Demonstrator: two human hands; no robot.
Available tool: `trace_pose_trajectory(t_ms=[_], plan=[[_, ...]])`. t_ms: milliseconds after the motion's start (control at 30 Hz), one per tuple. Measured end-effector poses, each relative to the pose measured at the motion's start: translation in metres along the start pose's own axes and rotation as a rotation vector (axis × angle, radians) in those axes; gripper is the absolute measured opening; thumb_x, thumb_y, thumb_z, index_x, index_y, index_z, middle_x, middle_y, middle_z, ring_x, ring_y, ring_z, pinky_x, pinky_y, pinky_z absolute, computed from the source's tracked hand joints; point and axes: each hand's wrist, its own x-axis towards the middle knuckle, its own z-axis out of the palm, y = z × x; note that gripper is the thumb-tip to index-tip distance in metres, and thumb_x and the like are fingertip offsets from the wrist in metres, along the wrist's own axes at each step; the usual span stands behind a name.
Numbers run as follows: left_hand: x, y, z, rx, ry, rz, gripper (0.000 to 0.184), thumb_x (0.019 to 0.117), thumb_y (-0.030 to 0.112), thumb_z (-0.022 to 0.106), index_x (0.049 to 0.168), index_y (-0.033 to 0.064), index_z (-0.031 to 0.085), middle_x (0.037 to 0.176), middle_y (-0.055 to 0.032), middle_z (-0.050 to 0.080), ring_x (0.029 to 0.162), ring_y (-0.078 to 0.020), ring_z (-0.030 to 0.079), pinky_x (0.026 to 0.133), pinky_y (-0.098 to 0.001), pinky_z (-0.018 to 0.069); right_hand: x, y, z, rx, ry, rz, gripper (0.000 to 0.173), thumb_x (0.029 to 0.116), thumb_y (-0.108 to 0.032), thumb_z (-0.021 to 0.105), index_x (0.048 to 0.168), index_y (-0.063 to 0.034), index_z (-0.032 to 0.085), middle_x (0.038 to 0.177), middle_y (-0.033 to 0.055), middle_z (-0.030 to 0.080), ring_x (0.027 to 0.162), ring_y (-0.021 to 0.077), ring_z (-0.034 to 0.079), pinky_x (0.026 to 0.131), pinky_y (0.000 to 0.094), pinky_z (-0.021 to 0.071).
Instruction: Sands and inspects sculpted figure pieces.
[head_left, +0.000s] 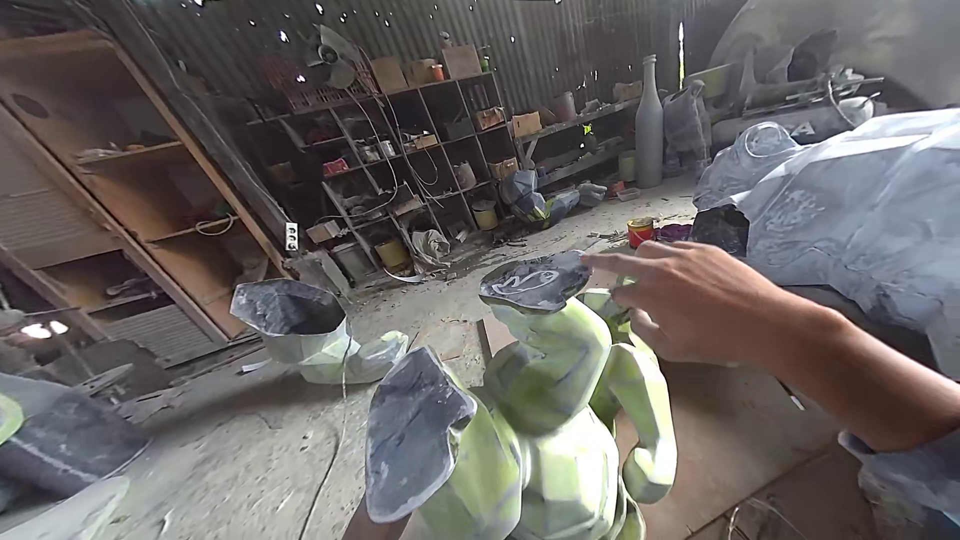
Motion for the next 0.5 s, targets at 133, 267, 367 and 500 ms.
trace_pose_trajectory(t_ms=[133, 267, 367, 500], plan=[[-0.002, -0.020, -0.029, 0.010, 0.021, -0.043, 0.056, 0.0708, 0.047, 0.089, 0.115, 0.0206, 0.068, 0.104, 0.0062, 0.075, 0.099, -0.0055, 0.071, 0.091, -0.0283, 0.0590, -0.017, 0.017, -0.006, 0.260, 0.173, 0.135, 0.022, 0.0949, -0.029, 0.060, 0.105, -0.0187, 0.076, 0.156, -0.0001, 0.046, 0.116, 0.0248, 0.064, 0.084, 0.0541, 0.0577], [0.005, -0.004, -0.012, 0.007, 0.027, -0.099, 0.057, 0.0681, 0.058, 0.088, 0.111, 0.0249, 0.071, 0.101, 0.0065, 0.076, 0.095, -0.0055, 0.072, 0.086, -0.0286, 0.0609, -0.076, 0.008, 0.051, 0.767, 0.630, 0.455, 0.026, 0.0991, -0.023, 0.056, 0.112, -0.0059, 0.071, 0.124, 0.0075, 0.055, 0.115, 0.0181, 0.054, 0.096, 0.0383, 0.0495], [0.016, 0.001, -0.012, -0.015, -0.018, -0.122, 0.057, 0.0664, 0.060, 0.088, 0.110, 0.0281, 0.071, 0.099, 0.0068, 0.075, 0.093, -0.0054, 0.072, 0.083, -0.0283, 0.0615, -0.134, -0.043, 0.137, 1.467, 1.040, 0.921, 0.035, 0.1041, -0.026, 0.053, 0.137, -0.0127, 0.055, 0.127, 0.0000, 0.065, 0.116, 0.0137, 0.064, 0.100, 0.0393, 0.0559], [0.023, 0.002, -0.013, -0.018, -0.007, -0.138, 0.059, 0.0652, 0.061, 0.087, 0.110, 0.0286, 0.069, 0.099, 0.0061, 0.075, 0.092, -0.0064, 0.072, 0.080, -0.0292, 0.0622, -0.188, -0.153, 0.271, 1.914, 1.310, 1.541, 0.032, 0.1075, -0.038, 0.048, 0.133, -0.0198, 0.048, 0.106, -0.0021, 0.066, 0.092, 0.0100, 0.068, 0.078, 0.0317, 0.0601]])
